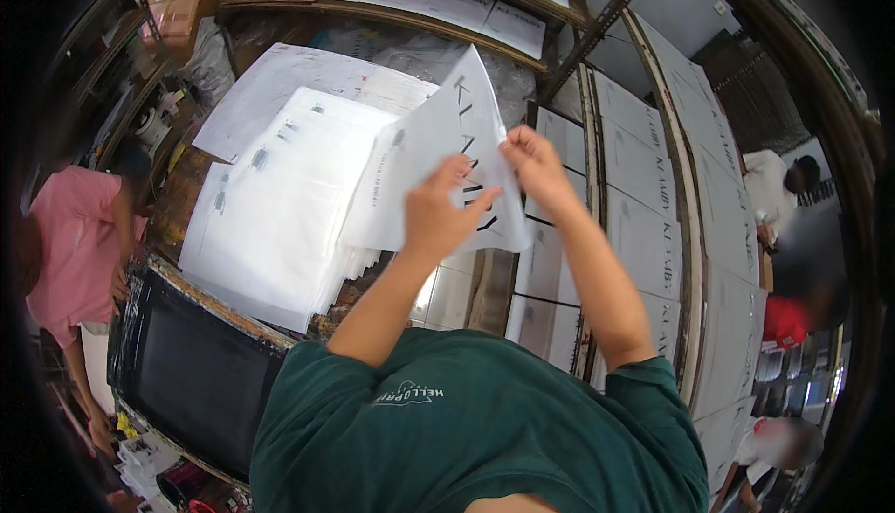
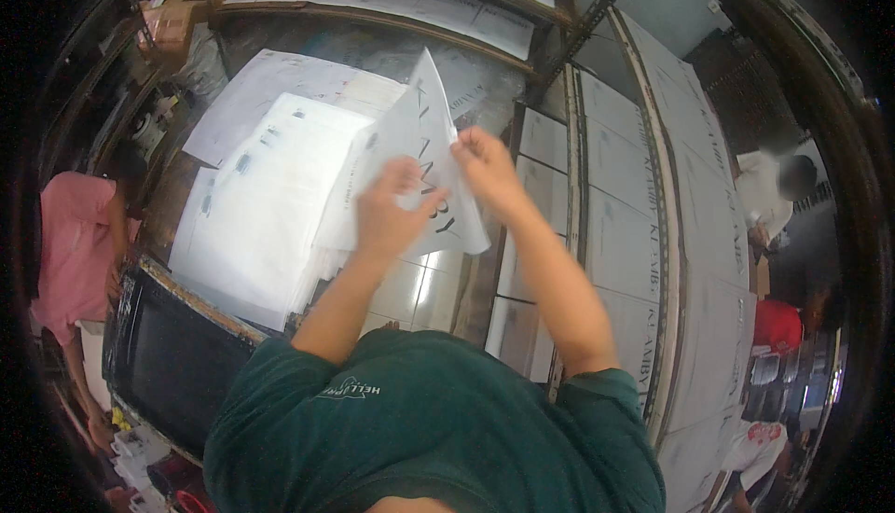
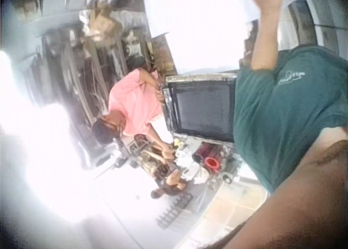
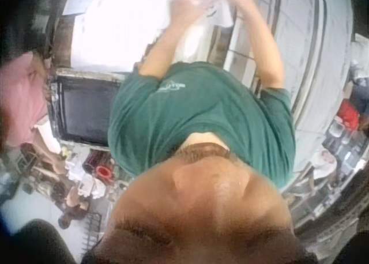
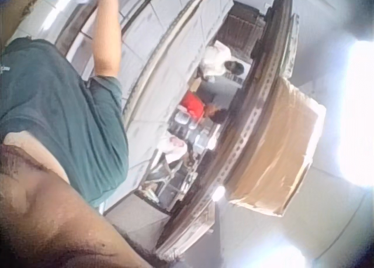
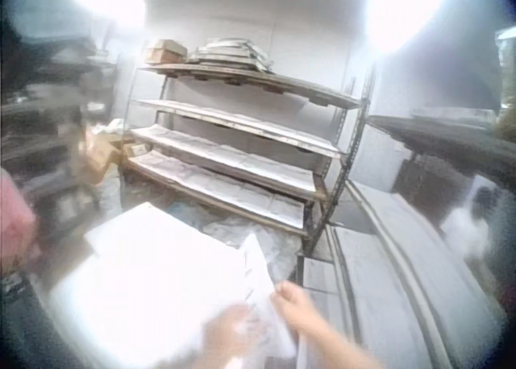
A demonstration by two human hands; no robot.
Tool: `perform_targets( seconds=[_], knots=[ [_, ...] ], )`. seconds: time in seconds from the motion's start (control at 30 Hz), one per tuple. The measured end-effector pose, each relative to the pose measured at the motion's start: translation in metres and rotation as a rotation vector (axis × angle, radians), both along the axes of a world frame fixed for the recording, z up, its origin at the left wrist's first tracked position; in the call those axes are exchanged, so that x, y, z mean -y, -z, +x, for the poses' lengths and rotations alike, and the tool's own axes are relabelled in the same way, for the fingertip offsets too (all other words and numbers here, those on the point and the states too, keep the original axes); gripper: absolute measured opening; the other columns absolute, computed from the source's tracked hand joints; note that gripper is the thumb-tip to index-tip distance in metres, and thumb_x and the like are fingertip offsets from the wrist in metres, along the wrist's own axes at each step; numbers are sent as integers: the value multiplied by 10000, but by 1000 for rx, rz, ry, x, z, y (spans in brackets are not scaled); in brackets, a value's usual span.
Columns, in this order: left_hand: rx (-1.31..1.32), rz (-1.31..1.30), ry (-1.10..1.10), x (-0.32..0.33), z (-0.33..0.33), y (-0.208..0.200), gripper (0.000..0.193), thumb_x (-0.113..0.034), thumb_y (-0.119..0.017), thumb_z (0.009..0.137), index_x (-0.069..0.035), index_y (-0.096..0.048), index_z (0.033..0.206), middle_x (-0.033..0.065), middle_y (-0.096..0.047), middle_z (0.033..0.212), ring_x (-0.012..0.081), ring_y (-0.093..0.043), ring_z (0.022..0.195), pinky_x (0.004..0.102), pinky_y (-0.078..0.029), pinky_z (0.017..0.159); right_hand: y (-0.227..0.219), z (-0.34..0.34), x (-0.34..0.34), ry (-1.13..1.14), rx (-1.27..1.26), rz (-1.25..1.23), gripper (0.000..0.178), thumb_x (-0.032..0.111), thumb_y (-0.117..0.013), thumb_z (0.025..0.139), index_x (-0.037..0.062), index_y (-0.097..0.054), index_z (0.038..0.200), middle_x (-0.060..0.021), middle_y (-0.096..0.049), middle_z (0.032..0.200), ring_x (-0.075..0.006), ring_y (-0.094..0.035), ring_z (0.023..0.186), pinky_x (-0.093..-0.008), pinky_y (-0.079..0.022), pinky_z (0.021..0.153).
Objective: The person repeatedly picks up printed white sheets from a table and places them onto a metal shelving unit. The sheets are handled one at a time and stacked in a row on the shelf.
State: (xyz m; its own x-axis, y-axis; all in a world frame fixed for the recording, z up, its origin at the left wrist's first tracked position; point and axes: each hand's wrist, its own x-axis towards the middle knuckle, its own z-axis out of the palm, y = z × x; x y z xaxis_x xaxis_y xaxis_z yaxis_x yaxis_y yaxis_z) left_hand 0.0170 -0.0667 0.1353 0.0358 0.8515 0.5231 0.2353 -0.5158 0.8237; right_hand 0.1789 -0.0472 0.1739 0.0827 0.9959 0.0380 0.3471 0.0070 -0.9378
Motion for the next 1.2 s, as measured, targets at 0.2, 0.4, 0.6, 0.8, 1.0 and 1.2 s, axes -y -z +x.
perform_targets(
  seconds=[0.2, 0.4, 0.6, 0.8, 1.0, 1.2],
  knots=[
    [948, -369, -395, -74, -63, 72, 568, -514, -411, 880, -36, -445, 1186, 122, -470, 1141, 219, -440, 1053, 388, -325, 935, -154, 30, 34, -53, 274, -4, 68, 207, -495, 856, 162, -515, 809, 93, -438, 687, -30, -380, 646, -186, -288, 604],
    [1670, -1165, 933, -35, 54, 154, 1088, -865, -211, 677, -60, -202, 1410, 130, -235, 1447, 281, -257, 1305, 442, -184, 1070, -248, 105, 57, 73, 631, 204, 125, 258, -484, 893, 148, -520, 846, 79, -439, 739, 1, -403, 682, -158, -352, 638],
    [1621, -1051, 1655, 30, 96, 26, 1225, -942, -205, 544, -105, -129, 1434, 87, -154, 1484, 280, -150, 1352, 472, -128, 1088, -313, 167, 108, 271, 729, 47, 161, 277, -479, 889, 144, -562, 926, 2, -561, 805, -61, -531, 738, -188, -420, 701],
    [1450, -971, 1685, 58, 81, -25, 1222, -930, -316, 534, -136, -107, 1439, 90, -138, 1486, 285, -152, 1356, 496, -138, 1077, -325, 186, 127, 251, 780, 65, 157, 299, -483, 905, 163, -491, 828, 95, -429, 724, 9, -403, 689, -149, -317, 638],
    [1388, -891, 1631, 79, 80, -46, 1179, -898, -347, 577, -148, -65, 1442, 98, -102, 1492, 287, -133, 1364, 498, -151, 1075, -330, 120, 144, 501, 538, 223, 98, 55, -493, 815, 42, -564, 880, -61, -603, 803, -159, -560, 725, -289, -442, 667],
    [1311, -730, 1563, 94, 72, -37, 811, -599, -362, 807, -127, -146, 1430, 71, -197, 1471, 255, -199, 1348, 458, -191, 1076, -334, 57, 167, 625, 806, 202, 99, 104, -467, 866, 45, -547, 863, -74, -582, 765, -146, -537, 684, -267, -443, 644]
  ],
)
